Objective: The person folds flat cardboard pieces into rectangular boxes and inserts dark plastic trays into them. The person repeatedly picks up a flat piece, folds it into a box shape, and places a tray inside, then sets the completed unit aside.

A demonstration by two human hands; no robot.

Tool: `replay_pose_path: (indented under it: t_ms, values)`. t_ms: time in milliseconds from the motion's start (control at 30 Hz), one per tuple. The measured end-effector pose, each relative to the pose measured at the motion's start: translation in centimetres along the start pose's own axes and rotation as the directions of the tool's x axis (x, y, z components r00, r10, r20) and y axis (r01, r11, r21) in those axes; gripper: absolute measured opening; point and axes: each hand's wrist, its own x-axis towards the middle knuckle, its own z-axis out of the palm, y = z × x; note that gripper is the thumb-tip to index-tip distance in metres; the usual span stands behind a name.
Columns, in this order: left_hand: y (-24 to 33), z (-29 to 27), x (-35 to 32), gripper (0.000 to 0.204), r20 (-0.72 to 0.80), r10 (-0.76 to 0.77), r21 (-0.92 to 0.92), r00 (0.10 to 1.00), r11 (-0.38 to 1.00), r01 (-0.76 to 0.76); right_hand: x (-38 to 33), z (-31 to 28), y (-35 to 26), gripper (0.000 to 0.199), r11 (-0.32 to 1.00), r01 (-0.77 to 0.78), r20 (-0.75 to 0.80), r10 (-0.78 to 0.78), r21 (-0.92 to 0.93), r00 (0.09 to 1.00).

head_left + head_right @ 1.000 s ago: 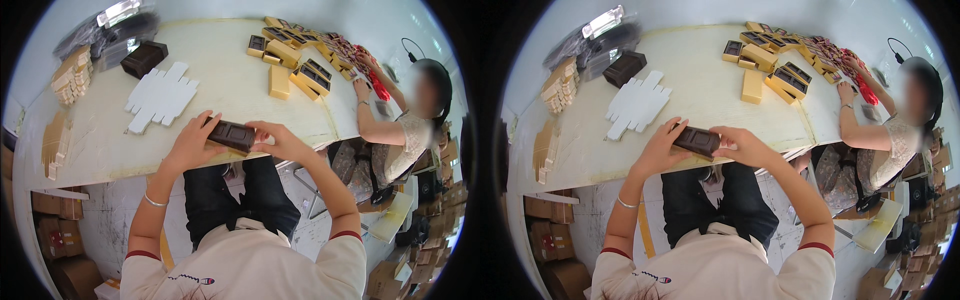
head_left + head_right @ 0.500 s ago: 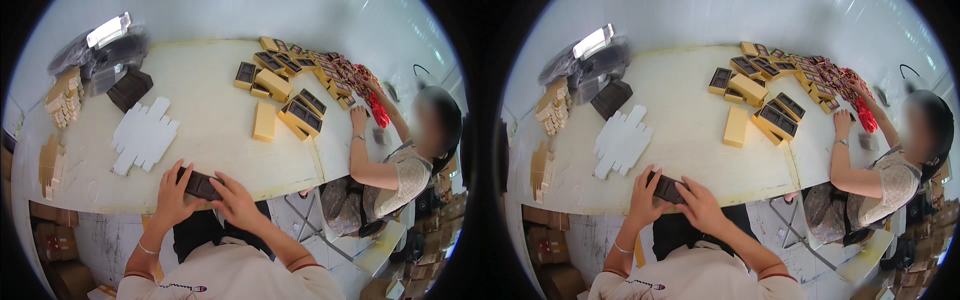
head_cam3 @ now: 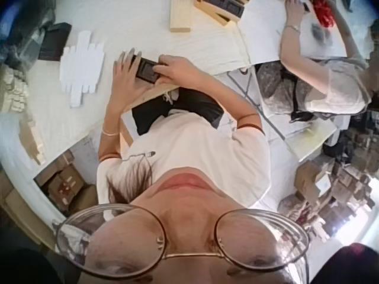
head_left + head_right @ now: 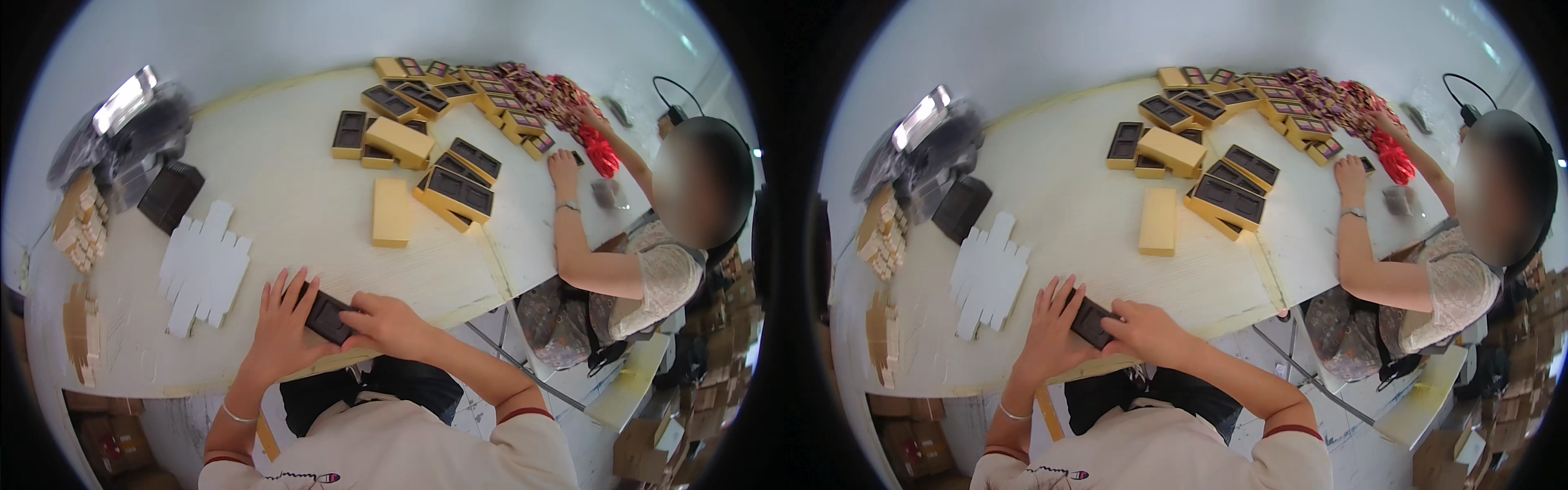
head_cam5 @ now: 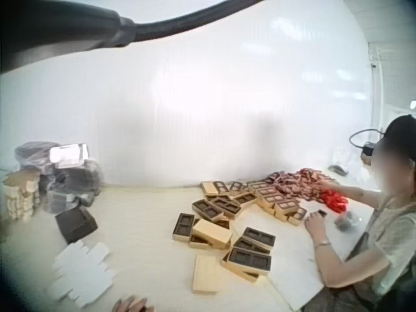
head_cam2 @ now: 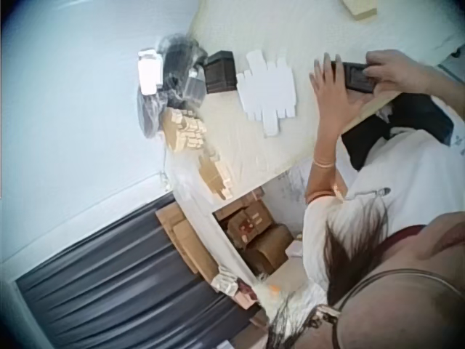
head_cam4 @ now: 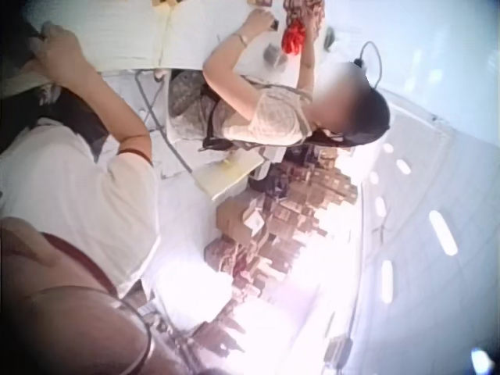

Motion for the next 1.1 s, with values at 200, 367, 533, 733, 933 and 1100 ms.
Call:
replay_pose_path:
  t_ms: [200,367,533,733,933,1100]
  values:
    - [-1.1,-0.2,0.3,0.098,0.069,0.099,-0.145,0.993,0.986,-0.088,0.2,0.2,-0.1,0.027,0.966,0.139,0.148,-0.109,-0.216,0.983]
    - [-1.4,0.2,0.0,0.097,0.043,0.112,-0.133,0.993,0.986,-0.105,0.5,0.3,0.0,0.032,0.950,0.201,0.165,-0.164,-0.239,0.973]
    - [-1.9,-0.3,-0.3,0.094,0.064,0.118,-0.195,0.991,0.975,-0.103,-0.9,1.6,1.0,0.036,0.945,0.218,-0.026,-0.231,-0.243,0.973]
    - [-3.7,-1.1,0.1,0.085,0.079,0.207,-0.278,0.975,0.944,-0.178,4.0,-1.8,1.6,0.030,0.973,0.227,0.438,-0.220,0.037,0.872]
    - [-4.9,-1.0,1.1,0.082,0.076,0.342,-0.307,0.936,0.901,-0.305,6.7,-2.1,2.0,0.033,0.967,-0.139,0.704,-0.055,0.215,0.708]
    - [-4.0,-0.2,-1.1,0.081,0.030,0.194,-0.214,0.981,0.960,-0.183,3.8,-1.0,-0.8,0.080,0.995,0.041,0.514,0.013,-0.093,0.857]
